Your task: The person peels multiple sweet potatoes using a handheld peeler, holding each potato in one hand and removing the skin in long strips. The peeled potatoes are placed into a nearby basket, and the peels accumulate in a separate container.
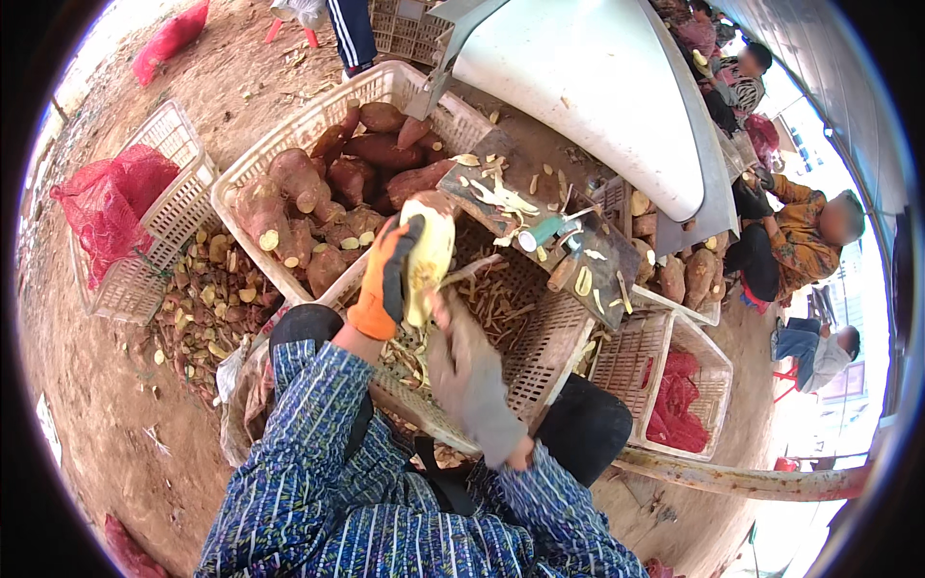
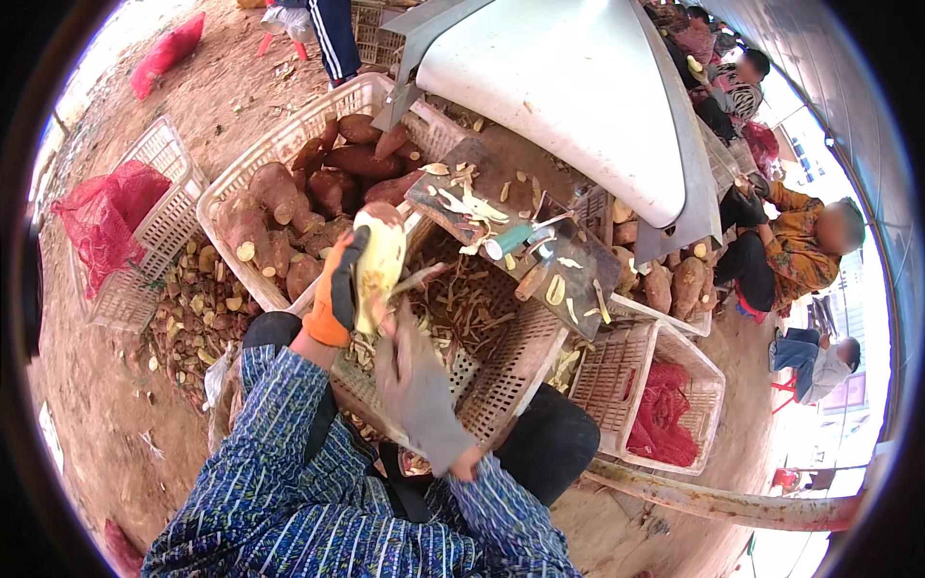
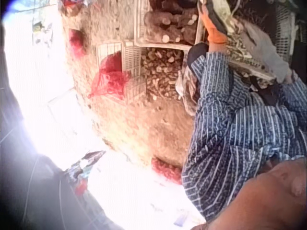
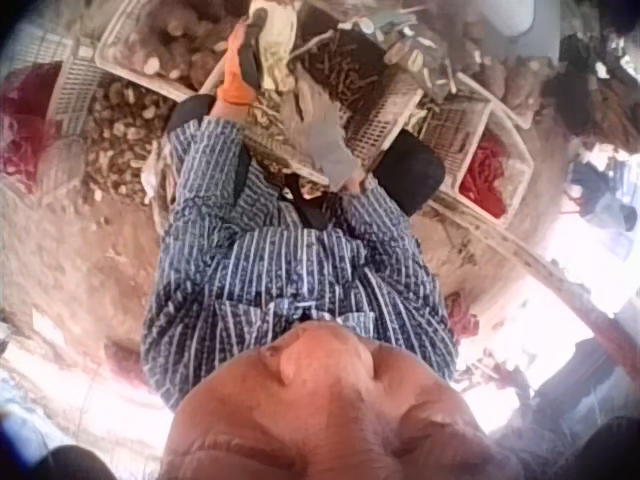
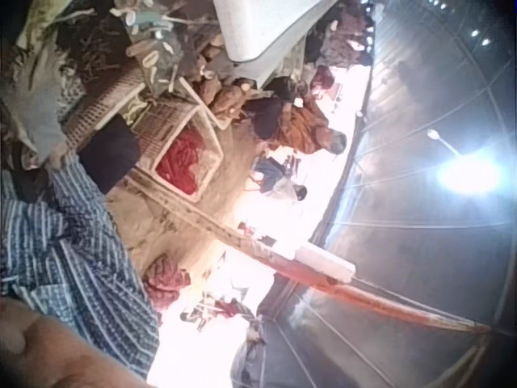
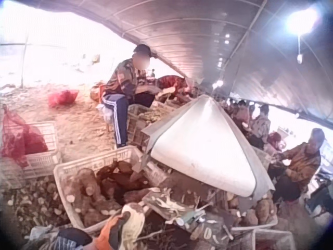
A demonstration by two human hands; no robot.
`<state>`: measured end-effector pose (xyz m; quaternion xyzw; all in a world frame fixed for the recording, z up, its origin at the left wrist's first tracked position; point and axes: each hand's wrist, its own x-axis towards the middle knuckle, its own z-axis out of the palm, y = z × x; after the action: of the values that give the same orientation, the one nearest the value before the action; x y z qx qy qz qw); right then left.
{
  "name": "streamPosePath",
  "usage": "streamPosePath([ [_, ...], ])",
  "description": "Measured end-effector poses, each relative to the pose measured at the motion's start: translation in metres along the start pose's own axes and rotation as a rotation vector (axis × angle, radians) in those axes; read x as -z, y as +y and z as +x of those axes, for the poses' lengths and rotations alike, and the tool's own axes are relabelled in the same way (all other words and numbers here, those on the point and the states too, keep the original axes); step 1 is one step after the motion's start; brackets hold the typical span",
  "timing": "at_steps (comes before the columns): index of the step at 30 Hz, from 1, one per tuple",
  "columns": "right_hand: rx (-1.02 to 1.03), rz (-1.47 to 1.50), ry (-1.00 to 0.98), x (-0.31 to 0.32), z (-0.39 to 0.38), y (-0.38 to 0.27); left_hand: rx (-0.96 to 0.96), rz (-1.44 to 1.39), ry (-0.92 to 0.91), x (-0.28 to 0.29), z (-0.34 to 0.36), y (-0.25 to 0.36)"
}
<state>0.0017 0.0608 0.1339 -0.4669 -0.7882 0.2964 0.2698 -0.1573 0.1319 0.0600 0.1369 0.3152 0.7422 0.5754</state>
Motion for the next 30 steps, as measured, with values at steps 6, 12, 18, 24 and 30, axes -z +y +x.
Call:
streamPosePath([
  [6,-0.095,0.131,0.167,0.026,0.031,0.0,0.148,-0.245,-0.044,-0.029,-0.02,0.029],
  [12,-0.099,0.047,-0.142,0.011,-0.001,0.0,0.088,0.01,-0.089,-0.017,-0.01,0.02],
  [18,-0.205,0.039,0.11,0.013,0.037,0.016,0.09,0.044,-0.1,-0.015,-0.017,-0.002],
  [24,-0.001,-0.014,-0.274,-0.017,-0.047,0.01,0.033,-0.268,-0.165,-0.006,0.012,0.021],
  [30,-0.227,0.105,0.092,0.033,0.051,0.005,0.175,-0.217,-0.031,-0.012,-0.014,0.007],
])
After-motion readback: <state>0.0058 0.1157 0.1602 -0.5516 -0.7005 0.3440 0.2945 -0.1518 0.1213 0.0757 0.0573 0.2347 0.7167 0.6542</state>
